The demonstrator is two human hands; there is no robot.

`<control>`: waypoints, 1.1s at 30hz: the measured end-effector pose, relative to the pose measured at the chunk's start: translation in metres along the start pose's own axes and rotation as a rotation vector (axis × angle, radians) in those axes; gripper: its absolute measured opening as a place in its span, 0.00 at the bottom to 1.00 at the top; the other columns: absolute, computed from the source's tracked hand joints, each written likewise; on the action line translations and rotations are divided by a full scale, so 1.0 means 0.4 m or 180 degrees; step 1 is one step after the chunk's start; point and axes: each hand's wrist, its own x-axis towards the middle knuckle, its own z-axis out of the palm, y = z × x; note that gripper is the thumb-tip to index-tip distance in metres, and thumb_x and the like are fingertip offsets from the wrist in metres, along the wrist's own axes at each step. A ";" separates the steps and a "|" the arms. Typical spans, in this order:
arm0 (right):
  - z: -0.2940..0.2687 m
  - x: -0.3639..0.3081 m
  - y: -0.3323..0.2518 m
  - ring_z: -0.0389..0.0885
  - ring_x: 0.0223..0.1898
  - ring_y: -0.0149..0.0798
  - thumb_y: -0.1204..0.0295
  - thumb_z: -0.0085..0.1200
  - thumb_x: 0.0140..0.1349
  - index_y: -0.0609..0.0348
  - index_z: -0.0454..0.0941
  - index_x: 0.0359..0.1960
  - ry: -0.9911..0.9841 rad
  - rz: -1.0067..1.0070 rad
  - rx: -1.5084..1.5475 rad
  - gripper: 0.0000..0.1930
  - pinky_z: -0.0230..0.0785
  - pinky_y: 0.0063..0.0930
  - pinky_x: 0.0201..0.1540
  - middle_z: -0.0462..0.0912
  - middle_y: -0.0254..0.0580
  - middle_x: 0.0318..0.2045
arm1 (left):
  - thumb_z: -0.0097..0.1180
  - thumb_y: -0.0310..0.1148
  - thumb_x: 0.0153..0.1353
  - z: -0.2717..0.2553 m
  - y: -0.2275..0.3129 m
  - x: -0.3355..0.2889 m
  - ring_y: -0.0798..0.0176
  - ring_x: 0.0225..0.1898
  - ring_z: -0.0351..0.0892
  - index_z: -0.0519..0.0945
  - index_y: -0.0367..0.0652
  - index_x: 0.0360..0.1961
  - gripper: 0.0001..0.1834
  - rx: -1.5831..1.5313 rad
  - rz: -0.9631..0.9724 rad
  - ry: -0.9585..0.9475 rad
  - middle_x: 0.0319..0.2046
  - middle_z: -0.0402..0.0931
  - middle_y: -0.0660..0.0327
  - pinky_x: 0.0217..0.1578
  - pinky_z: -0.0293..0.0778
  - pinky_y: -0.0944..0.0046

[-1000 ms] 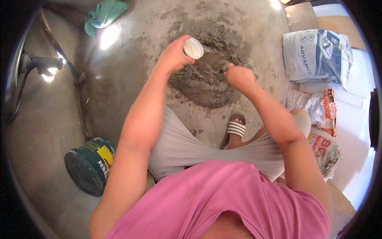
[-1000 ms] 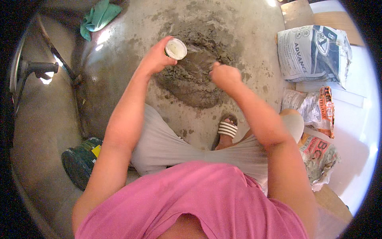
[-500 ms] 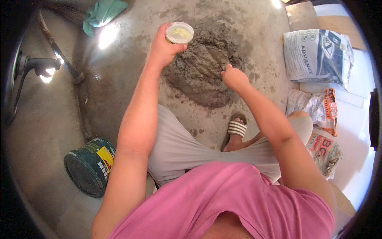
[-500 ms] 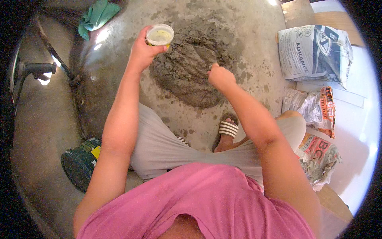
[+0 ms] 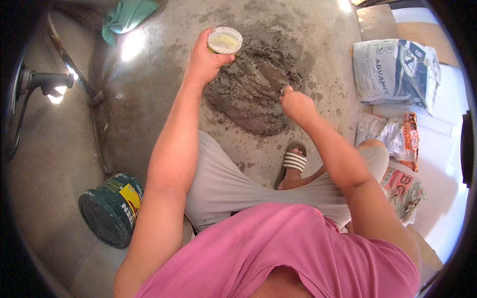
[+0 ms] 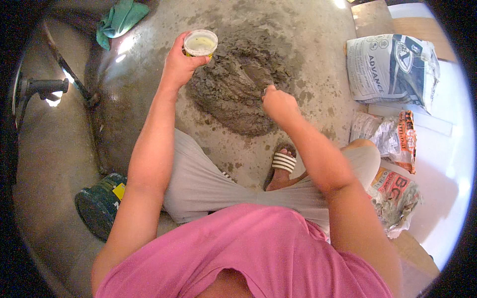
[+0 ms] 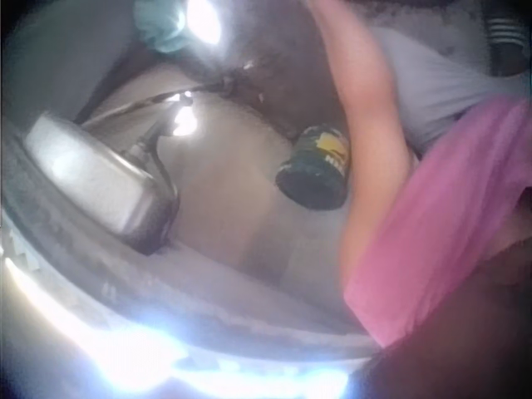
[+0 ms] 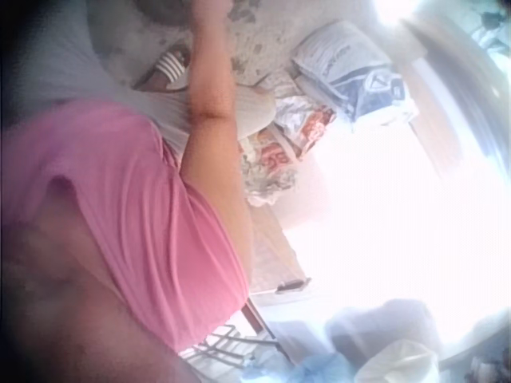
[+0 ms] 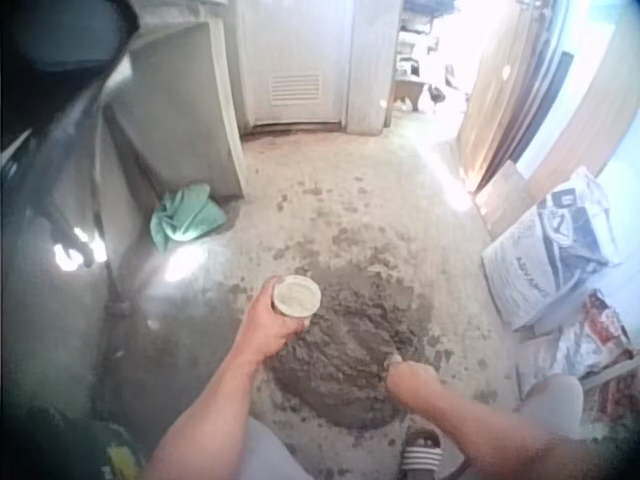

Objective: The person mixes cement on the floor using a trowel and a small container, then applies the cement to a tile. The person is sitting on the floor during the task.

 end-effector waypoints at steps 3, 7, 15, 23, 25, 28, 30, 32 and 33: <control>0.082 0.023 -0.031 0.88 0.48 0.59 0.67 0.45 0.71 0.68 0.73 0.51 0.0029 0.0229 0.0222 0.16 0.79 0.55 0.50 0.87 0.59 0.47 | 0.79 0.28 0.43 -0.003 -0.005 0.000 0.54 0.59 0.79 0.69 0.39 0.66 0.47 0.0503 0.0004 0.0035 0.57 0.80 0.52 0.60 0.73 0.57; 0.189 0.157 -0.059 0.86 0.52 0.59 0.68 0.45 0.70 0.69 0.72 0.55 -0.0061 0.0331 0.0292 0.19 0.79 0.54 0.51 0.86 0.59 0.50 | 0.79 0.28 0.43 0.017 -0.014 0.030 0.54 0.59 0.79 0.69 0.39 0.66 0.47 0.0155 0.0075 0.0029 0.56 0.80 0.51 0.60 0.73 0.57; -0.042 -0.031 -0.039 0.85 0.55 0.57 0.67 0.42 0.72 0.67 0.71 0.57 -0.0403 0.0306 -0.0081 0.19 0.78 0.52 0.54 0.84 0.60 0.53 | 0.78 0.29 0.46 -0.041 -0.057 0.018 0.54 0.58 0.80 0.67 0.37 0.67 0.46 0.0037 -0.0071 0.0409 0.57 0.80 0.51 0.59 0.74 0.57; 0.182 0.148 -0.104 0.85 0.52 0.59 0.62 0.45 0.74 0.64 0.71 0.55 -0.0254 0.0254 0.0146 0.18 0.78 0.52 0.51 0.86 0.59 0.47 | 0.79 0.29 0.45 -0.007 -0.053 0.035 0.56 0.58 0.80 0.68 0.36 0.67 0.47 -0.0119 0.0170 0.0223 0.56 0.81 0.53 0.60 0.74 0.58; 0.145 0.149 -0.120 0.84 0.52 0.59 0.58 0.46 0.75 0.64 0.72 0.54 -0.0274 0.0031 -0.0066 0.20 0.77 0.52 0.50 0.86 0.58 0.46 | 0.80 0.29 0.45 -0.002 -0.066 0.029 0.55 0.58 0.80 0.68 0.37 0.66 0.47 -0.0152 0.0163 0.0234 0.56 0.81 0.52 0.59 0.74 0.57; 0.019 0.114 -0.095 0.86 0.49 0.58 0.57 0.47 0.75 0.64 0.73 0.54 -0.0090 -0.0405 -0.0514 0.20 0.78 0.52 0.47 0.88 0.55 0.43 | 0.80 0.30 0.45 -0.008 -0.067 0.046 0.55 0.58 0.81 0.69 0.37 0.66 0.47 -0.0042 0.0217 0.0260 0.56 0.81 0.53 0.59 0.74 0.57; -0.028 0.055 -0.060 0.88 0.47 0.57 0.65 0.41 0.73 0.66 0.75 0.54 -0.0118 -0.0382 -0.0602 0.19 0.80 0.52 0.49 0.88 0.56 0.45 | 0.80 0.29 0.45 -0.011 -0.061 0.031 0.55 0.58 0.81 0.69 0.38 0.66 0.46 -0.0101 0.0169 0.0234 0.56 0.81 0.52 0.59 0.75 0.57; -0.082 -0.016 -0.043 0.88 0.46 0.58 0.64 0.43 0.73 0.64 0.75 0.54 -0.0123 -0.0095 -0.0628 0.18 0.79 0.53 0.48 0.88 0.56 0.43 | 0.79 0.29 0.46 -0.028 -0.060 0.020 0.55 0.58 0.81 0.69 0.38 0.66 0.46 -0.0054 0.0115 0.0261 0.56 0.81 0.52 0.59 0.75 0.57; -0.092 -0.039 -0.041 0.88 0.46 0.58 0.63 0.44 0.73 0.63 0.75 0.53 -0.0099 0.0068 -0.0630 0.17 0.79 0.53 0.48 0.88 0.56 0.43 | 0.79 0.29 0.46 -0.032 -0.058 0.021 0.55 0.58 0.81 0.69 0.38 0.67 0.46 -0.0031 0.0119 0.0259 0.56 0.81 0.52 0.59 0.75 0.57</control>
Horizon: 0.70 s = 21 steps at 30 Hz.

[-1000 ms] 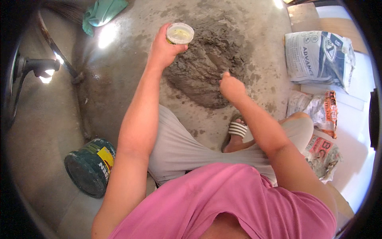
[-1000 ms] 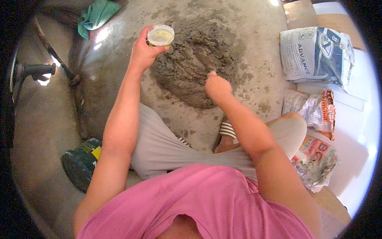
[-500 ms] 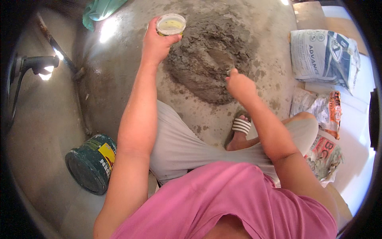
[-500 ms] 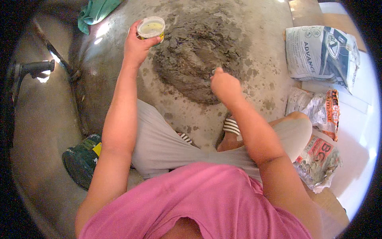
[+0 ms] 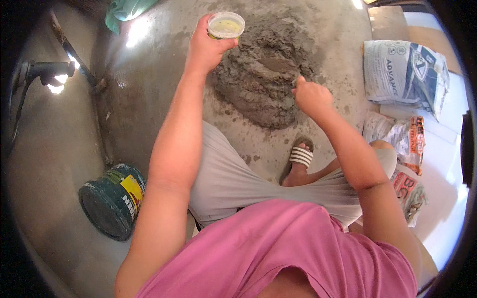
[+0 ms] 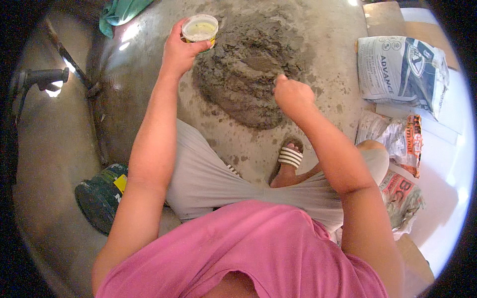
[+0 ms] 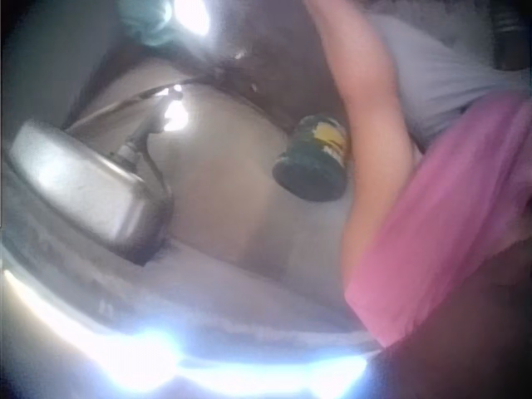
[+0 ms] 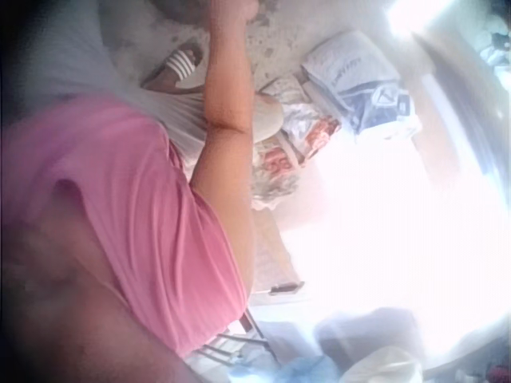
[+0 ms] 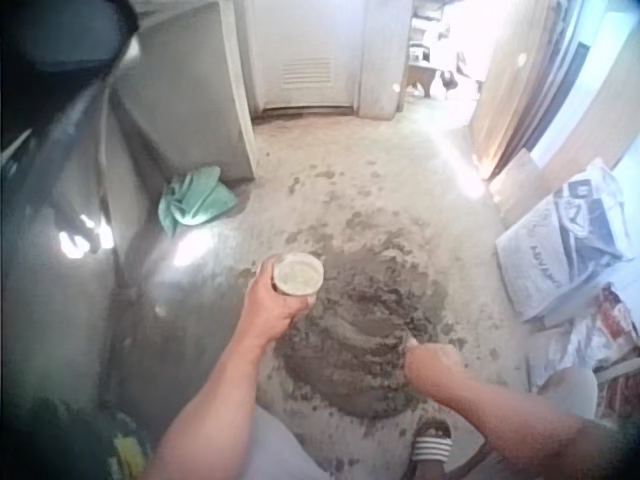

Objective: The person mixes cement on the floor using a trowel and a small container, then applies the cement to a tile. The person is sitting on the floor during the task.

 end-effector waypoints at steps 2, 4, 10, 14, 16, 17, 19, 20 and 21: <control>0.031 -0.007 -0.010 0.88 0.46 0.59 0.63 0.45 0.73 0.62 0.75 0.53 0.0068 -0.0038 0.0144 0.17 0.79 0.54 0.47 0.88 0.56 0.43 | 0.79 0.30 0.46 -0.009 0.002 -0.008 0.55 0.58 0.81 0.69 0.39 0.67 0.46 0.0023 0.0003 0.0036 0.56 0.81 0.52 0.59 0.75 0.57; 0.086 0.024 -0.020 0.88 0.47 0.59 0.63 0.45 0.73 0.61 0.75 0.53 0.0079 -0.0031 0.0332 0.16 0.79 0.55 0.47 0.88 0.56 0.43 | 0.79 0.30 0.46 -0.007 0.011 -0.006 0.55 0.58 0.81 0.69 0.39 0.67 0.46 0.0034 -0.0002 0.0022 0.56 0.81 0.52 0.59 0.75 0.56; 0.166 0.179 -0.079 0.88 0.47 0.58 0.67 0.43 0.72 0.61 0.75 0.51 0.0073 -0.0185 0.0239 0.14 0.80 0.54 0.46 0.88 0.56 0.44 | 0.80 0.31 0.45 0.038 0.007 0.009 0.54 0.59 0.80 0.68 0.40 0.67 0.47 0.0173 0.0036 -0.0046 0.57 0.80 0.52 0.59 0.75 0.56; -0.014 0.075 -0.061 0.88 0.48 0.57 0.67 0.42 0.72 0.60 0.76 0.53 0.0085 -0.0250 0.0000 0.15 0.81 0.52 0.46 0.88 0.55 0.45 | 0.80 0.32 0.45 0.016 0.013 0.008 0.54 0.59 0.79 0.68 0.40 0.68 0.48 0.0211 -0.0040 -0.0039 0.58 0.80 0.52 0.59 0.74 0.55; -0.010 0.015 -0.034 0.88 0.48 0.57 0.66 0.42 0.73 0.60 0.75 0.55 0.0038 -0.0245 0.0014 0.16 0.81 0.52 0.46 0.88 0.54 0.45 | 0.80 0.32 0.45 0.018 0.000 0.003 0.54 0.59 0.79 0.68 0.40 0.68 0.48 0.0152 -0.0053 -0.0039 0.57 0.80 0.51 0.59 0.74 0.55; 0.003 -0.001 -0.028 0.88 0.48 0.56 0.66 0.42 0.73 0.61 0.75 0.55 -0.0011 -0.0301 -0.0033 0.17 0.81 0.52 0.45 0.88 0.53 0.46 | 0.80 0.31 0.44 0.012 -0.013 0.009 0.54 0.59 0.79 0.68 0.39 0.68 0.48 0.0078 -0.0049 -0.0029 0.57 0.80 0.51 0.59 0.74 0.55; 0.060 0.019 -0.018 0.88 0.48 0.57 0.66 0.41 0.73 0.61 0.75 0.56 -0.0088 -0.0227 0.0000 0.17 0.81 0.52 0.45 0.88 0.53 0.46 | 0.80 0.31 0.44 0.018 -0.022 0.010 0.54 0.59 0.79 0.68 0.39 0.67 0.48 0.0026 -0.0038 -0.0027 0.57 0.80 0.51 0.59 0.74 0.55; 0.133 0.077 -0.011 0.88 0.48 0.57 0.65 0.41 0.74 0.61 0.75 0.56 -0.0126 -0.0103 0.0082 0.17 0.81 0.52 0.45 0.88 0.53 0.45 | 0.80 0.31 0.44 0.036 -0.014 0.020 0.53 0.59 0.79 0.68 0.39 0.67 0.48 0.0053 -0.0040 -0.0037 0.57 0.80 0.51 0.59 0.74 0.55; 0.191 0.122 -0.009 0.88 0.47 0.58 0.65 0.41 0.74 0.62 0.75 0.56 -0.0145 0.0036 0.0162 0.17 0.81 0.52 0.44 0.88 0.53 0.45 | 0.80 0.31 0.44 0.047 -0.008 0.024 0.53 0.59 0.79 0.68 0.39 0.67 0.48 0.0067 -0.0021 -0.0049 0.57 0.80 0.51 0.59 0.74 0.55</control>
